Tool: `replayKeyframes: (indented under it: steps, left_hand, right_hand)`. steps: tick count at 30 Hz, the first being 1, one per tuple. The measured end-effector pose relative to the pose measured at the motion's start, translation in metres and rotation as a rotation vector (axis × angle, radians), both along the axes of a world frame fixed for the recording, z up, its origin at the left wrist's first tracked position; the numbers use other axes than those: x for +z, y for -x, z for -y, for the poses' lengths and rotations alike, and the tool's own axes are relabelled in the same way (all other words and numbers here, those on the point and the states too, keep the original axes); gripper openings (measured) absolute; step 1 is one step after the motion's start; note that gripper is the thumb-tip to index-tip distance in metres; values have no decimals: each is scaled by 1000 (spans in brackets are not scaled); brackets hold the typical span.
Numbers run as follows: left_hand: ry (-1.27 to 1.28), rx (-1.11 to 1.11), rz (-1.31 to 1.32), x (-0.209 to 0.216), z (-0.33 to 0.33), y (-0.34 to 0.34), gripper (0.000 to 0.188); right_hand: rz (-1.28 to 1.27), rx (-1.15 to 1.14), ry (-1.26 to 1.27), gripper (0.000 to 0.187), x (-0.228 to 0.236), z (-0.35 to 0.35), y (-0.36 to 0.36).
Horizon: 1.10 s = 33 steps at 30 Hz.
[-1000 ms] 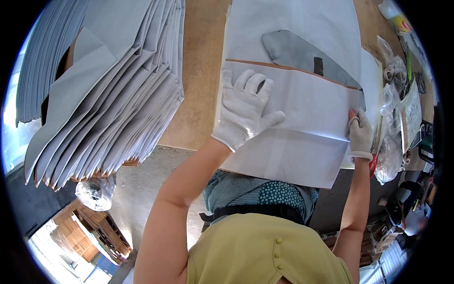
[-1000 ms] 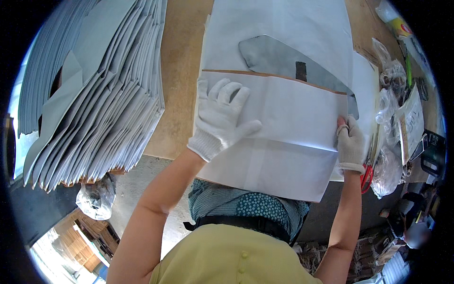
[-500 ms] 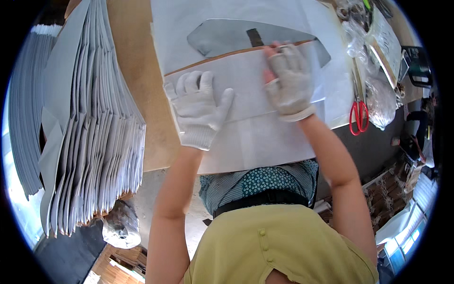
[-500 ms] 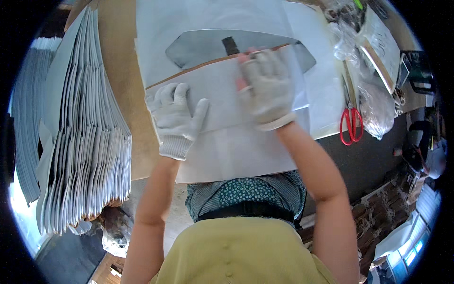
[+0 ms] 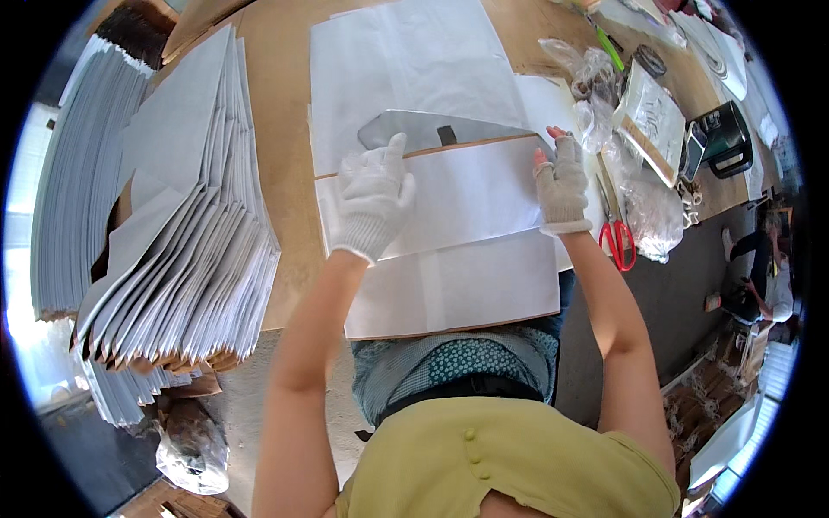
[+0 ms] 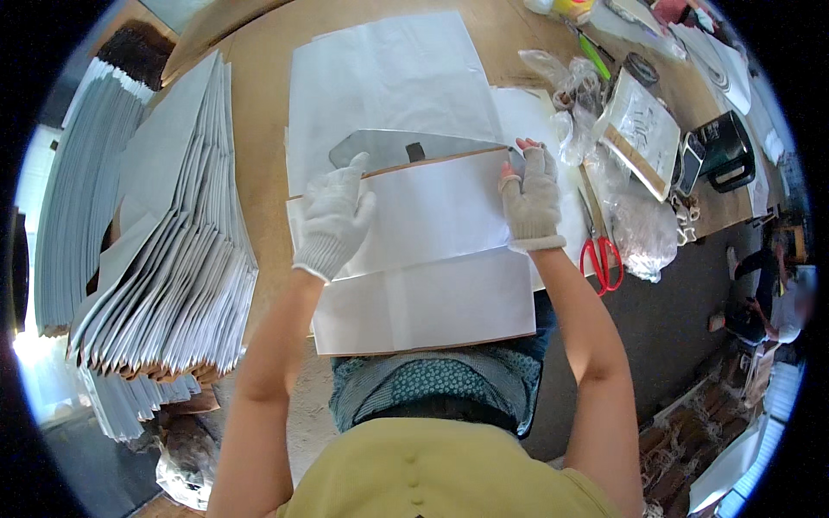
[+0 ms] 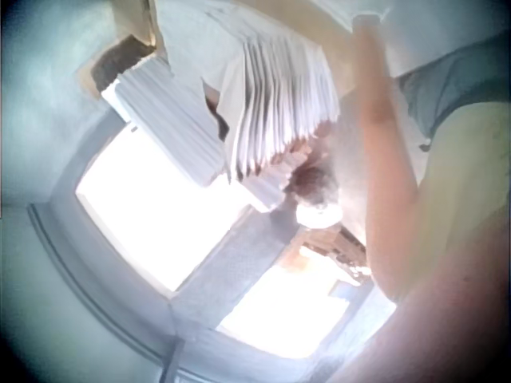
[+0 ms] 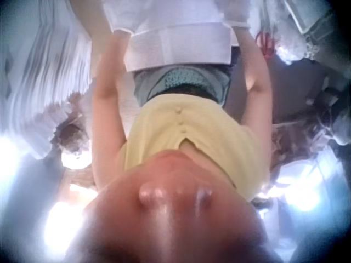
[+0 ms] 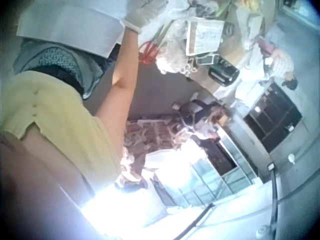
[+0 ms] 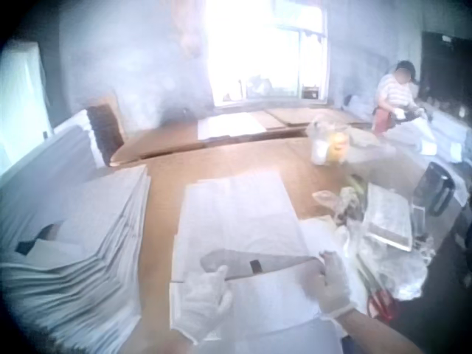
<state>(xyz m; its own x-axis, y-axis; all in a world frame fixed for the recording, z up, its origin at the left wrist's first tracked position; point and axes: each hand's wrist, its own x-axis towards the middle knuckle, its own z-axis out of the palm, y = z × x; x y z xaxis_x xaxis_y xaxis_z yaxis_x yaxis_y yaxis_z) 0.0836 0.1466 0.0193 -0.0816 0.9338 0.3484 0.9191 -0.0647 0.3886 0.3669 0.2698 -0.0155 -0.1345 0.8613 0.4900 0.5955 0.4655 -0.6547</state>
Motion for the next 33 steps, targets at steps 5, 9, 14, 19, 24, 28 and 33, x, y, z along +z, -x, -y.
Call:
replayKeyframes:
  steps: [5,9,14,19,24,28,33]
  left_hand:
    - [-113,-133,-155,73,49,-23,42]
    - [-221,-143,-296,87,85,-45,42]
    - [-185,-78,-396,90,109,-66,45]
    - [-65,-66,-418,87,114,-68,54]
    - [-123,-87,-430,86,117,-80,42]
    - [12,-289,-220,89,126,-102,16]
    - [937,-589,-421,53,117,-76,27]
  right_hand:
    - [286,386,-192,18,113,40,11]
    - [413,711,-135,13,133,42,14]
    - [587,766,323,22,146,40,16]
    - [681,838,619,24,174,39,27]
    - [571,742,181,19,140,34,24]
    - [600,435,-40,18,129,50,34]
    - [401,621,-192,19,114,38,8]
